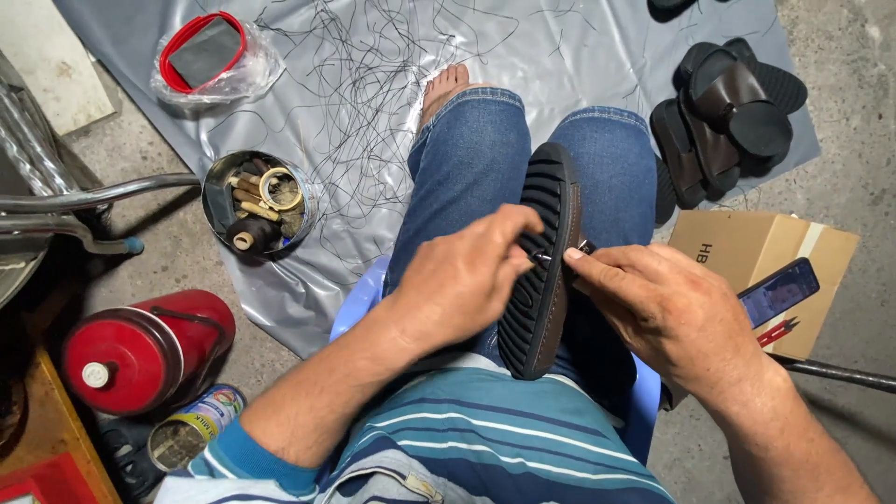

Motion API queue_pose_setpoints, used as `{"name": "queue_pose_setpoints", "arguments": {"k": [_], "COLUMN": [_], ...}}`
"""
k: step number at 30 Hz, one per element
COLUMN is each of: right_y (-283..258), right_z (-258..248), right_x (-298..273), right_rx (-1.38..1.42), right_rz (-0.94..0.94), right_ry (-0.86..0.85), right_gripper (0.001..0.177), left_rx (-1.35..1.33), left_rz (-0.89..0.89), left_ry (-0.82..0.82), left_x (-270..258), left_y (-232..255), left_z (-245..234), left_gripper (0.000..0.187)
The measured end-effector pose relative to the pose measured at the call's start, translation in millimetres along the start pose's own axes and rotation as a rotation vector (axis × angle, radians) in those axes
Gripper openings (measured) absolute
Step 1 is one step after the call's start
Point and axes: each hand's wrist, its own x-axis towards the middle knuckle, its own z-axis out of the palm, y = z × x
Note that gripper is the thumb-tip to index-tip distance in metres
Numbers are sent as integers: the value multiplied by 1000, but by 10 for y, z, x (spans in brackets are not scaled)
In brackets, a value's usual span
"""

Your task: Hand-stitching the leather upper of a sandal to its rubber sole using a needle and thread while sitting on the floor.

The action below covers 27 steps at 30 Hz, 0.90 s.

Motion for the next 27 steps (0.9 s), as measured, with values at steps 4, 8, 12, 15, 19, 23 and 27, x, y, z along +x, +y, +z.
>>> {"name": "queue_pose_setpoints", "arguments": {"k": [4,8,12,15,19,23,27], "right_y": [34,0,176,188,188,67,59], "right_z": [24,-209,-455,-403,-380,-309,8], "right_x": [-28,5,-154,-252,-203,-109,-87], "right_rx": [-81,-181,-370,-286,-164,111,483], "right_rz": [10,180,496,397,232,363,325], "right_ry": [-76,-344,-640,-398,-287,-218,-24], "right_gripper": [33,49,63,62,58,53,26], "left_rx": [170,316,211,127,134,-19,-169], "left_rz": [73,15,124,179,193,313,247], "left_ry": [-166,-265,-131,-33,116,174,191], "left_x": [-31,17,-16,-44,-30,-37,-10], "left_y": [167,94,-26,48,99,44,23], "left_z": [-40,-86,-104,-69,118,205,203], "left_gripper": [64,68,56,50,48,17,12]}}
